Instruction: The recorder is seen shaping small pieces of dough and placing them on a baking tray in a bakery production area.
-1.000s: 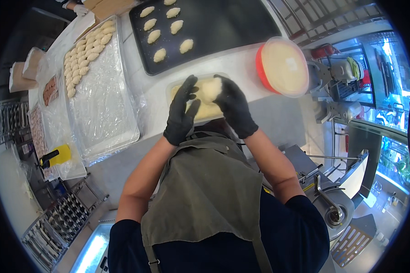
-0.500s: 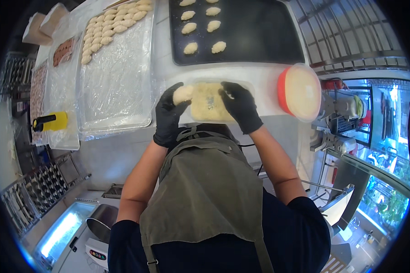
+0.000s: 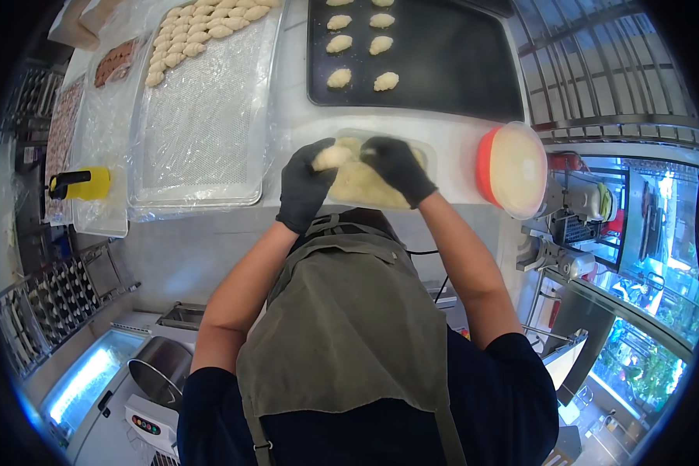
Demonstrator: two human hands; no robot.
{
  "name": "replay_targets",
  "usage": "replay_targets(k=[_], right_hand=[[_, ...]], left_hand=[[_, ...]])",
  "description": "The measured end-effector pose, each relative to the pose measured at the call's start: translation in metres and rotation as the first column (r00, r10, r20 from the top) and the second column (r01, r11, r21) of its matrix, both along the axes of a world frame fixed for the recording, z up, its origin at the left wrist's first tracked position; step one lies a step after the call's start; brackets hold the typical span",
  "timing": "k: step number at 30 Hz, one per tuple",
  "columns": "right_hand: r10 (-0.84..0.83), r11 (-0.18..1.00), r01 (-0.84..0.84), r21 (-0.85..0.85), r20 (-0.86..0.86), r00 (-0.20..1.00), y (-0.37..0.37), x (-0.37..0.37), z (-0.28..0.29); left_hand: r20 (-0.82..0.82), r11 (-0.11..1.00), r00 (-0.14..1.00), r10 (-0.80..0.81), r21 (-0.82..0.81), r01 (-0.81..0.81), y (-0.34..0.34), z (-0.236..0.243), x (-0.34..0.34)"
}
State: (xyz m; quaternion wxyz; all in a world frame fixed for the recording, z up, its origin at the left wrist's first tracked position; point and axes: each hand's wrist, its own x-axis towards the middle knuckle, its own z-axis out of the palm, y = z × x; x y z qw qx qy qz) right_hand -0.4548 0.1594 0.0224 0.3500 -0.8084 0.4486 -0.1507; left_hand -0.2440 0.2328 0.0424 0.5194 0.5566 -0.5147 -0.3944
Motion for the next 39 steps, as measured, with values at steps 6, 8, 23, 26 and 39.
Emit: replay_targets(k=[6,8,23,26,39], right_hand=[[-0.141,0.986,0.113,0.12,0.257,0.956,0.007,0.0,0.079],[0.052,0.989,-0.023,-0.144,0.201,0.978,0.011,0.002,0.08],[0.001,0.933,0.097,-0.347,0.273,0.962,0.052,-0.019,0.059],[0.066,0.906,0.019,-0.422,0.187,0.98,0.054,-0.015,0.048],[-0.05,0.896,0.192,-0.4,0.34,0.939,0.059,-0.025,0.05]], left_hand=[[0.13,0.967,0.971,-0.199,0.185,0.174,-0.02,0.0,-0.024],[0.04,0.93,0.963,-0.267,0.274,0.247,-0.026,-0.009,-0.032],[-0.215,0.94,0.931,-0.293,0.111,0.322,-0.032,-0.009,-0.043],[-0.232,0.93,0.917,-0.323,0.1,0.353,-0.034,-0.009,-0.041],[-0.278,0.941,0.915,-0.293,0.083,0.327,-0.027,0.0,-0.035]])
